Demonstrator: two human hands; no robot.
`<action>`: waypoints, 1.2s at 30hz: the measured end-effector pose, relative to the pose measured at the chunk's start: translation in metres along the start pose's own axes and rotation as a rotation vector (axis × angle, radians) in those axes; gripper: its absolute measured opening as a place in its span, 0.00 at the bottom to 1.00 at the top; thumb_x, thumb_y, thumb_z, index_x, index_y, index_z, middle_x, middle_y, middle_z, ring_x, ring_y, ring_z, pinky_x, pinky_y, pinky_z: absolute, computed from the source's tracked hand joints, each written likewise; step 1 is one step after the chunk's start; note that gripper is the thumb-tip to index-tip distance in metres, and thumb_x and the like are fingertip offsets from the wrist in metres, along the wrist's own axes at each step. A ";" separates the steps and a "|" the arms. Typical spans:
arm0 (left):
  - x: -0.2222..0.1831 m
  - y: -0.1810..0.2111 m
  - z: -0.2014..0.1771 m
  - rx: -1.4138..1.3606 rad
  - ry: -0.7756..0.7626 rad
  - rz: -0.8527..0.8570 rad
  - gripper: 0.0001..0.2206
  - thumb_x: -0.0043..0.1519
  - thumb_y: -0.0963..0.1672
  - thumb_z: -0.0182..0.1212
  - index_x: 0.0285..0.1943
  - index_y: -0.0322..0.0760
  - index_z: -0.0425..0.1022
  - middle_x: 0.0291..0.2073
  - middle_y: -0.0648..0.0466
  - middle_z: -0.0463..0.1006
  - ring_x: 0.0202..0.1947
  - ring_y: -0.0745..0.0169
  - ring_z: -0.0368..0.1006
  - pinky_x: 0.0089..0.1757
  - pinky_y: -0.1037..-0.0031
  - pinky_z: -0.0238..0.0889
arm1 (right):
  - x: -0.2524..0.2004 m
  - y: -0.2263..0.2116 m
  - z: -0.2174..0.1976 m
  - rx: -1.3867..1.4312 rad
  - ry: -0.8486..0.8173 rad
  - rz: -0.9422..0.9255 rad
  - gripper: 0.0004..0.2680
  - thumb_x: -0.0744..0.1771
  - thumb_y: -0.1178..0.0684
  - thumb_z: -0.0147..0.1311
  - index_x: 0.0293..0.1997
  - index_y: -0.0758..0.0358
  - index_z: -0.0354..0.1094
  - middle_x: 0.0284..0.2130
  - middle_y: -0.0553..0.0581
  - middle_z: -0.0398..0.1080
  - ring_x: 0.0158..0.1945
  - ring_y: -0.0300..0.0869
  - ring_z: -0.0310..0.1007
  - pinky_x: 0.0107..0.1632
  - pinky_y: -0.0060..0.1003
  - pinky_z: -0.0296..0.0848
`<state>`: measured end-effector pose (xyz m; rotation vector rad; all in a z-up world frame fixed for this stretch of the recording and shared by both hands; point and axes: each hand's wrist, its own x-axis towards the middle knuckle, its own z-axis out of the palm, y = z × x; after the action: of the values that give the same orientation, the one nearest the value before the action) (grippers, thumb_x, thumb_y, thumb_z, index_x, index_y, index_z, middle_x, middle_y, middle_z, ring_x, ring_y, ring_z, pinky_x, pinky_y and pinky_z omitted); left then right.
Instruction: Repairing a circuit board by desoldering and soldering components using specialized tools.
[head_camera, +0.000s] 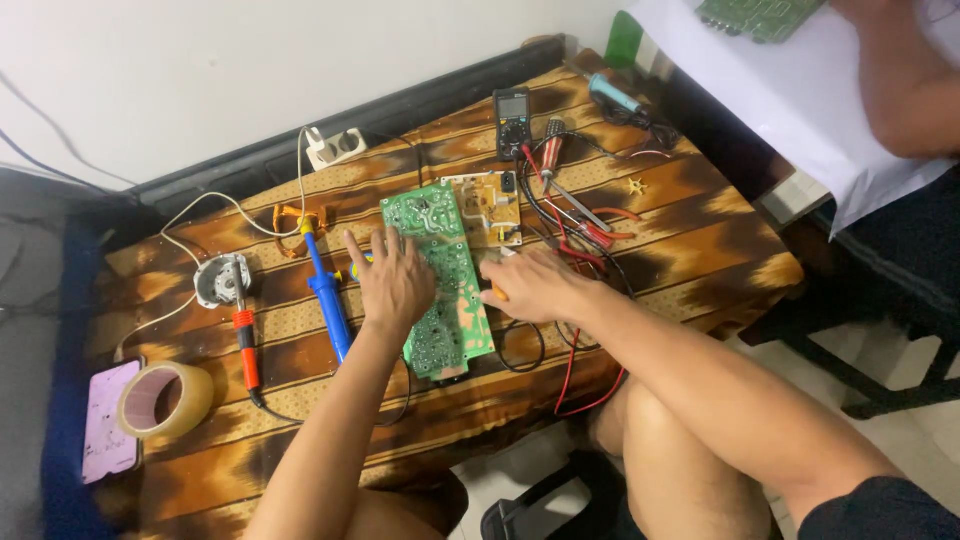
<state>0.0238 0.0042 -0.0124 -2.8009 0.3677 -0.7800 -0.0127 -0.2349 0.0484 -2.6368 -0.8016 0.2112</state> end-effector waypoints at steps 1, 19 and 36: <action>0.002 -0.001 0.005 0.002 -0.002 -0.002 0.18 0.55 0.50 0.52 0.50 0.42 0.76 0.55 0.45 0.72 0.63 0.43 0.62 0.67 0.31 0.31 | 0.007 0.007 0.010 0.001 -0.001 -0.003 0.08 0.69 0.44 0.50 0.46 0.51 0.70 0.24 0.52 0.74 0.28 0.50 0.78 0.37 0.46 0.74; -0.013 -0.026 0.045 -0.336 -0.229 -0.244 0.24 0.62 0.54 0.58 0.61 0.37 0.67 0.44 0.47 0.80 0.50 0.47 0.75 0.47 0.62 0.72 | 0.032 -0.027 0.022 0.298 0.345 -0.138 0.09 0.68 0.40 0.53 0.39 0.49 0.72 0.20 0.59 0.73 0.29 0.55 0.78 0.34 0.45 0.71; -0.007 -0.028 0.025 -0.776 -0.193 -0.680 0.19 0.61 0.46 0.58 0.61 0.52 0.61 0.42 0.48 0.73 0.50 0.38 0.76 0.52 0.55 0.69 | 0.038 -0.018 0.027 0.363 0.345 -0.177 0.12 0.69 0.41 0.50 0.25 0.47 0.68 0.13 0.54 0.71 0.21 0.51 0.74 0.30 0.41 0.69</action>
<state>0.0365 0.0355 -0.0289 -3.7616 -0.4557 -0.5257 0.0029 -0.1912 0.0292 -2.1673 -0.7865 -0.1329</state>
